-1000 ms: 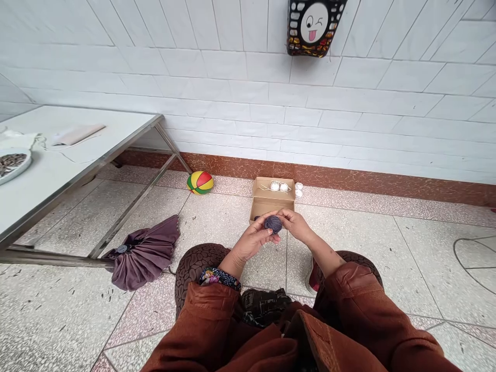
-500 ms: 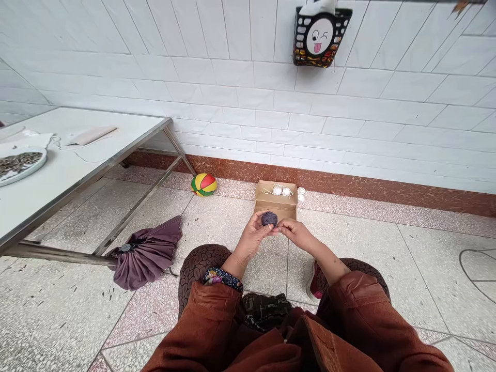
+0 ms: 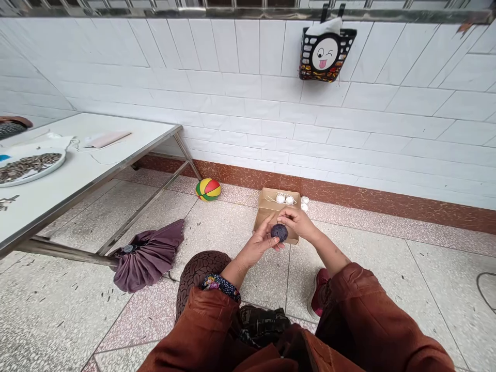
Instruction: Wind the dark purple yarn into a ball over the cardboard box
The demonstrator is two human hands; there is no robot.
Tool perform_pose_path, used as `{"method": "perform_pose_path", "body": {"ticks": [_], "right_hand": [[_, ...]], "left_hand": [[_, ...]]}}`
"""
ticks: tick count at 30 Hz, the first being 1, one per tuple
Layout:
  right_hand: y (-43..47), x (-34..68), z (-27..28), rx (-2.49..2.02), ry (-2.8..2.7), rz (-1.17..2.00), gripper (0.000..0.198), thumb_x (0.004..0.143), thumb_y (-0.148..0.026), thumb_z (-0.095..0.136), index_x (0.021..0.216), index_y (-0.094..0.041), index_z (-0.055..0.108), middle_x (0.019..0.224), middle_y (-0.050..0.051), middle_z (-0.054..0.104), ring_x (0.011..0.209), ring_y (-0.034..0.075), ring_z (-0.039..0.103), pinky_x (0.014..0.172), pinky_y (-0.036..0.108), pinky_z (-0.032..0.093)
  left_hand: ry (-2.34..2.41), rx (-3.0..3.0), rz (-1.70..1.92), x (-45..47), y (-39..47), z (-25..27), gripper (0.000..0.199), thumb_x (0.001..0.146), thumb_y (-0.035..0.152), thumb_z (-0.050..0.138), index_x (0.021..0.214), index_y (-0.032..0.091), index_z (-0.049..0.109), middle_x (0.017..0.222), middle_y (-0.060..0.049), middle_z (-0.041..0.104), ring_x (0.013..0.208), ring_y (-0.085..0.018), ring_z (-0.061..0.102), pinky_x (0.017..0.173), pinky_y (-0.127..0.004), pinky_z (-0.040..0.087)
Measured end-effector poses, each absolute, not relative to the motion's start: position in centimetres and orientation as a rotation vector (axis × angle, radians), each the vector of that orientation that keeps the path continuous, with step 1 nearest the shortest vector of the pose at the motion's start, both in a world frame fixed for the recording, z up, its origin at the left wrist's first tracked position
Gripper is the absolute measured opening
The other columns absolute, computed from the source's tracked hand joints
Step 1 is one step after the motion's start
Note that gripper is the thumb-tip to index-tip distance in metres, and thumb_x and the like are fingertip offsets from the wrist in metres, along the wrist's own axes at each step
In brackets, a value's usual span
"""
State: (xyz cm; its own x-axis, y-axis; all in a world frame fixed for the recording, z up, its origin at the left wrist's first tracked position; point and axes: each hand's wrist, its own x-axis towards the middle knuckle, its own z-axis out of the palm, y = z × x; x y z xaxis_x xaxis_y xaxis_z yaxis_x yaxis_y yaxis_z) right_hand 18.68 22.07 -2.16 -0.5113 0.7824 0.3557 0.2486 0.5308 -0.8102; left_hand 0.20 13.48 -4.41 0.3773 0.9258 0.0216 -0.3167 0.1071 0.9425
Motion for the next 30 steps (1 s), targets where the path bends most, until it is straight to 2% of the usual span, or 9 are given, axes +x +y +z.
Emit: {"method": "perform_pose_path", "body": {"ticks": [2, 6, 10, 15, 21, 26, 30], "right_hand": [[22.4, 18.6, -3.2, -0.900, -1.959, 0.989, 0.028, 0.096, -0.042, 0.057, 0.081, -0.020, 0.065, 0.074, 0.001, 0.061, 0.070, 0.016, 0.056, 0.068, 0.028, 0.045], [22.6, 18.5, -4.5, -0.961, -1.931, 1.004, 0.020, 0.094, -0.033, 0.053, 0.084, -0.020, 0.064, 0.079, 0.002, 0.064, 0.075, 0.017, 0.059, 0.071, 0.028, 0.045], [23.1, 18.7, -4.8, -1.106, -1.860, 0.898, 0.018, 0.093, -0.033, 0.051, 0.087, -0.020, 0.064, 0.078, 0.002, 0.065, 0.071, 0.018, 0.058, 0.068, 0.029, 0.045], [23.4, 19.3, -5.6, -1.200, -1.848, 0.887, 0.022, 0.095, -0.038, 0.052, 0.092, -0.021, 0.065, 0.081, 0.003, 0.068, 0.072, 0.019, 0.061, 0.068, 0.030, 0.048], [22.7, 19.1, -7.0, -1.138, -2.062, 0.774, 0.020, 0.099, -0.034, 0.050, 0.094, -0.023, 0.067, 0.092, 0.004, 0.071, 0.088, 0.021, 0.066, 0.082, 0.034, 0.051], [20.5, 18.9, -6.0, -0.996, -2.223, 0.712, 0.020, 0.102, -0.032, 0.048, 0.104, -0.023, 0.066, 0.100, 0.007, 0.072, 0.094, 0.021, 0.068, 0.085, 0.034, 0.053], [19.4, 19.2, -3.7, -0.863, -2.215, 0.756, 0.023, 0.102, -0.035, 0.050, 0.096, -0.021, 0.067, 0.090, 0.006, 0.071, 0.081, 0.019, 0.065, 0.077, 0.031, 0.052]], "left_hand": [[0.620, 1.022, 1.025, 0.2, 13.8, -3.3, 0.078, 0.087, 0.035, 0.072, 0.154, 0.037, 0.034, 0.119, -0.008, 0.061, 0.081, -0.017, 0.069, 0.070, -0.030, 0.052], [0.560, 0.884, 1.029, 0.3, 15.7, -0.9, 0.057, 0.085, 0.027, 0.072, 0.140, 0.029, 0.055, 0.118, -0.008, 0.062, 0.081, -0.014, 0.067, 0.069, -0.027, 0.049], [0.577, 0.773, 1.015, 0.2, 18.4, -0.2, 0.056, 0.079, 0.016, 0.073, 0.133, 0.026, 0.058, 0.113, -0.007, 0.065, 0.082, -0.014, 0.067, 0.076, -0.028, 0.049], [0.583, 0.661, 1.083, 0.5, 19.6, -1.1, 0.047, 0.085, 0.029, 0.069, 0.131, 0.021, 0.058, 0.112, -0.010, 0.067, 0.088, -0.017, 0.068, 0.084, -0.033, 0.051], [0.665, 0.687, 1.247, -0.1, 19.5, -0.9, 0.047, 0.082, 0.026, 0.076, 0.126, 0.024, 0.059, 0.115, -0.006, 0.066, 0.093, -0.018, 0.071, 0.091, -0.034, 0.052], [0.773, 0.747, 1.318, -1.2, 19.6, -1.6, 0.047, 0.080, 0.029, 0.077, 0.123, 0.024, 0.059, 0.115, -0.005, 0.065, 0.087, -0.015, 0.070, 0.084, -0.032, 0.054], [0.975, 0.901, 1.279, -1.5, 19.5, -2.6, 0.045, 0.080, 0.034, 0.074, 0.122, 0.023, 0.060, 0.108, -0.005, 0.065, 0.074, -0.013, 0.065, 0.070, -0.027, 0.051]]}}
